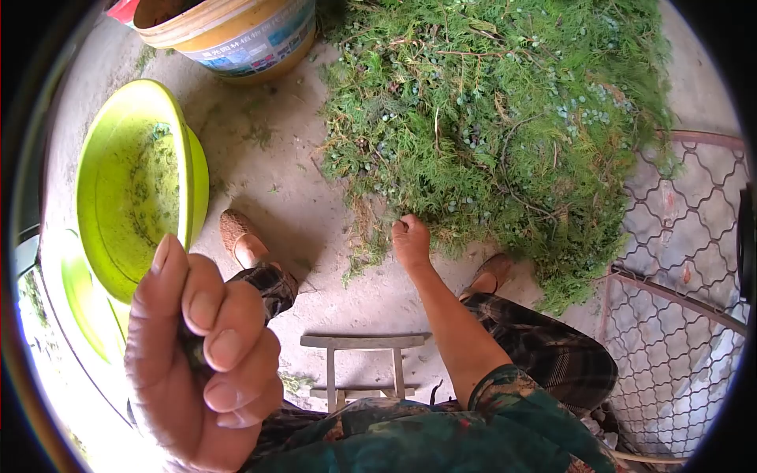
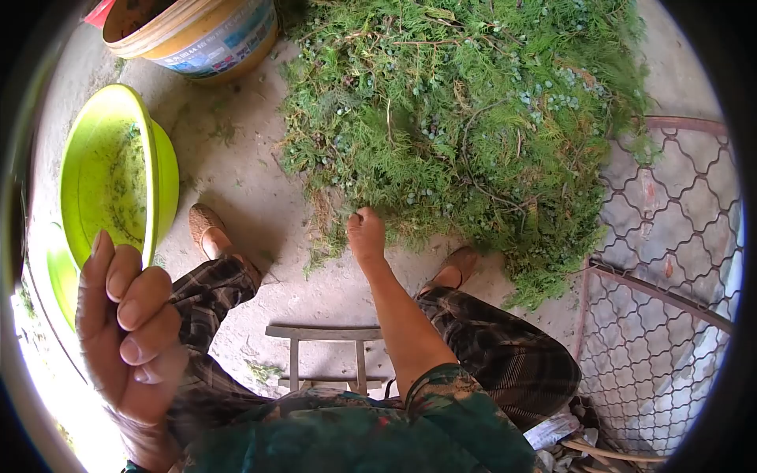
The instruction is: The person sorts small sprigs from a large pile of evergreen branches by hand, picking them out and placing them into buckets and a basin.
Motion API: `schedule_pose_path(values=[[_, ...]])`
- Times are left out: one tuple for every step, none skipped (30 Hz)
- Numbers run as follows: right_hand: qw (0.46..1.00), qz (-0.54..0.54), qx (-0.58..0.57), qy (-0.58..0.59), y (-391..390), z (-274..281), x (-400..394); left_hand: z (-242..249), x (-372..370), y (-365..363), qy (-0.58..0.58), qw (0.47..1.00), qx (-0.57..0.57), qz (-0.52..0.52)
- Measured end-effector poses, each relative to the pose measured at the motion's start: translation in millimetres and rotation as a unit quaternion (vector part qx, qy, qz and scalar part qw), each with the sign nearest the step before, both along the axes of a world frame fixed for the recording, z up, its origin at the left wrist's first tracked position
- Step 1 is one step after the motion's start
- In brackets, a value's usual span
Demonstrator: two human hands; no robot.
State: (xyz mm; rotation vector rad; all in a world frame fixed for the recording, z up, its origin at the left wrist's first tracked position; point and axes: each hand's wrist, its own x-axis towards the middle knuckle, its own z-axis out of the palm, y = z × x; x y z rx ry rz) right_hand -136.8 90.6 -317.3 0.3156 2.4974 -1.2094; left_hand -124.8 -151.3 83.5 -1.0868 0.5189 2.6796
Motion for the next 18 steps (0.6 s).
schedule_pose_path(values=[[1.000, 0.017, 0.004, 0.023, 3.3, -2.2, 3.0, 0.9, -0.9, 0.5, -0.010, 1.000, -0.009, 0.003], [1.000, 0.017, 0.003, 0.026, 7.9, -3.5, 8.3, 2.0, -1.4, 1.2, -0.019, 1.000, -0.017, 0.006], [0.998, 0.049, 0.036, 0.022, 12.5, -3.1, 14.7, 2.4, -1.2, 1.6, -0.016, 1.000, -0.018, 0.006], [0.994, 0.080, 0.070, 0.017, 15.5, -4.8, 18.7, 2.2, -1.1, 1.7, -0.020, 1.000, -0.012, 0.010], [0.994, 0.080, 0.069, 0.018, 13.3, 0.7, 18.0, 1.7, -0.8, 1.3, -0.025, 1.000, -0.005, 0.014], [0.997, 0.051, 0.058, -0.007, 7.3, 15.1, 16.0, 1.6, -0.1, 0.4, -0.024, 1.000, -0.005, 0.015], [0.998, 0.022, 0.047, -0.034, 1.0, 28.3, 15.5, 1.6, 0.7, -0.7, -0.019, 1.000, -0.007, 0.007], [0.998, 0.022, 0.048, -0.037, -6.1, 37.6, 11.8, 1.5, 1.5, -1.2, -0.016, 1.000, -0.008, 0.000], [0.998, 0.025, 0.043, -0.049, -15.3, 44.5, 3.1, 1.7, 1.2, 0.0, -0.020, 1.000, -0.008, -0.001], [0.997, 0.028, 0.038, -0.060, -23.2, 44.7, -4.9, 2.5, -0.1, 2.1, -0.024, 0.999, 0.005, 0.020], [0.997, 0.028, 0.037, -0.062, -30.9, 38.5, -11.0, 2.8, -1.6, 3.0, -0.027, 0.999, 0.018, 0.040], [0.999, 0.043, 0.025, 0.005, -39.2, 30.1, -17.6, 2.4, -2.4, 2.2, -0.028, 0.999, 0.016, 0.041], [0.996, 0.058, 0.013, 0.072, -45.9, 22.8, -23.8, 2.3, -2.8, 1.4, -0.032, 0.998, 0.017, 0.048], [0.996, 0.059, 0.010, 0.071, -50.2, 15.7, -29.5, 2.4, -3.1, 0.7, -0.037, 0.998, 0.018, 0.055], [0.991, 0.088, 0.057, 0.078, -54.2, 8.9, -34.6, 2.6, -3.6, 0.2, -0.038, 0.998, 0.016, 0.056], [0.984, 0.117, 0.105, 0.085, -56.7, 3.1, -37.4, 2.8, -4.2, 0.0, -0.038, 0.997, 0.015, 0.063], [0.984, 0.117, 0.104, 0.084, -57.9, -0.2, -38.8, 2.8, -4.7, -0.2, -0.039, 0.997, 0.014, 0.071], [0.979, 0.132, 0.127, 0.084, -57.7, -2.9, -39.9, 2.6, -5.2, -0.6, -0.040, 0.997, 0.013, 0.071]])
